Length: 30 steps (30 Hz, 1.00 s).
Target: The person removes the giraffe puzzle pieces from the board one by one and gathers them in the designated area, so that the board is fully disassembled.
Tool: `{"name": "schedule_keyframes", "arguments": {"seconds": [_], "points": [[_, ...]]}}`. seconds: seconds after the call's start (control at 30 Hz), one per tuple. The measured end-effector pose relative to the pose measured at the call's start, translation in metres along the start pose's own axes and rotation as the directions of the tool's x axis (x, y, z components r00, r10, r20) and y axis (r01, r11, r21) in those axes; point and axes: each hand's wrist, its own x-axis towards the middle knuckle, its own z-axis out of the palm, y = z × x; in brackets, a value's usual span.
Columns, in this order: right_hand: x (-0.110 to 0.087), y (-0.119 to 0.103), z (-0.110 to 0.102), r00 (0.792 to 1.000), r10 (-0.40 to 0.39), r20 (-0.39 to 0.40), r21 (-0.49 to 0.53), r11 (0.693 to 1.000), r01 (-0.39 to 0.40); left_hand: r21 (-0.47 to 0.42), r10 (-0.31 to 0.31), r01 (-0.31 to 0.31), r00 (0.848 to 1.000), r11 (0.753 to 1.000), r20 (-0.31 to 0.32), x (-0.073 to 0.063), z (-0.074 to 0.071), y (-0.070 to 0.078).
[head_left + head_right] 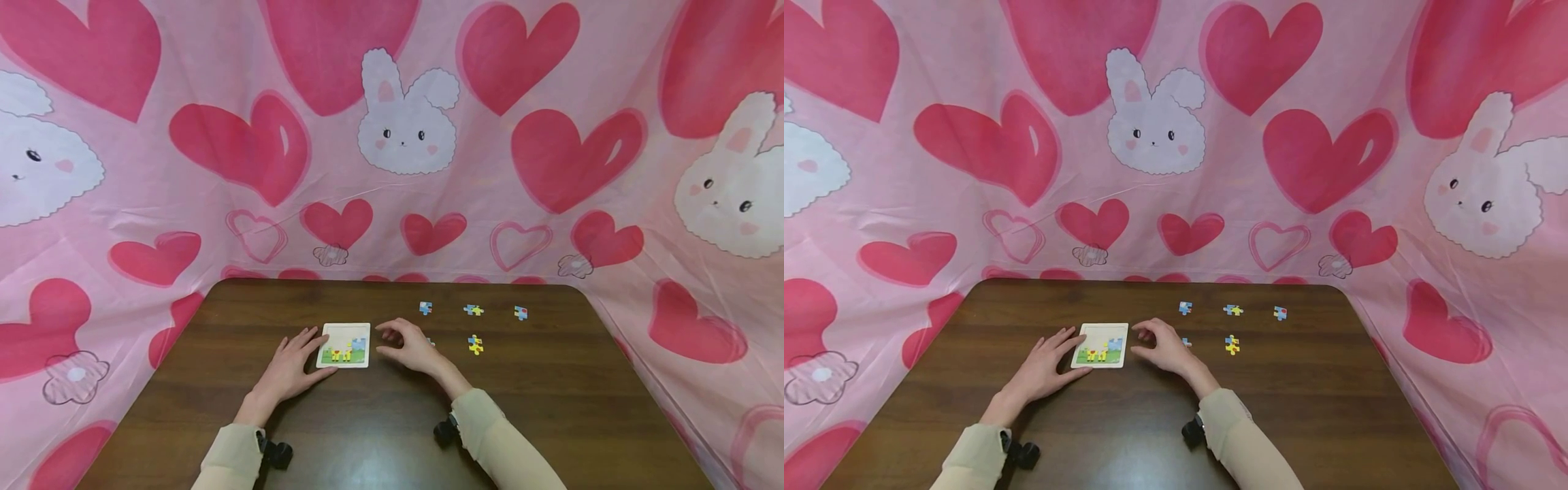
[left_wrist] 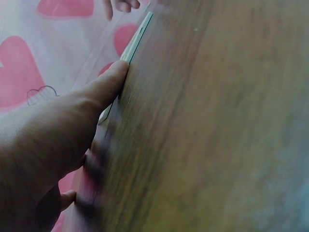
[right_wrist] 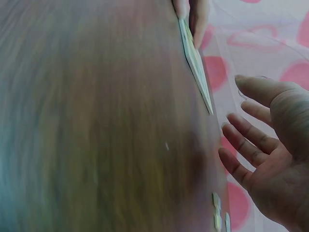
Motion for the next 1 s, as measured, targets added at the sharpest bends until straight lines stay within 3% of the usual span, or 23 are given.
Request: {"name": "schedule_keyframes", "arguments": {"seconds": [0.27, 0.5, 1.0], "points": [[0.008, -0.004, 0.019, 1.0, 0.004, 0.002, -0.026, 1.0, -0.004, 0.004, -0.009, 0.008, 1.0, 1.0, 0.008, 0.0, 0.0, 0.0], [0.012, -0.006, 0.033, 0.999, 0.031, -0.035, -0.111, 0.993, -0.035, 0.014, 0.003, -0.003, 1.0, 1.0, 0.001, 0.0, 0.0, 0.0], [0.015, -0.008, 0.047, 0.998, 0.026, -0.063, -0.158, 0.987, -0.035, 0.014, 0.006, -0.006, 1.0, 1.0, 0.001, 0.001, 0.002, -0.002]]}}
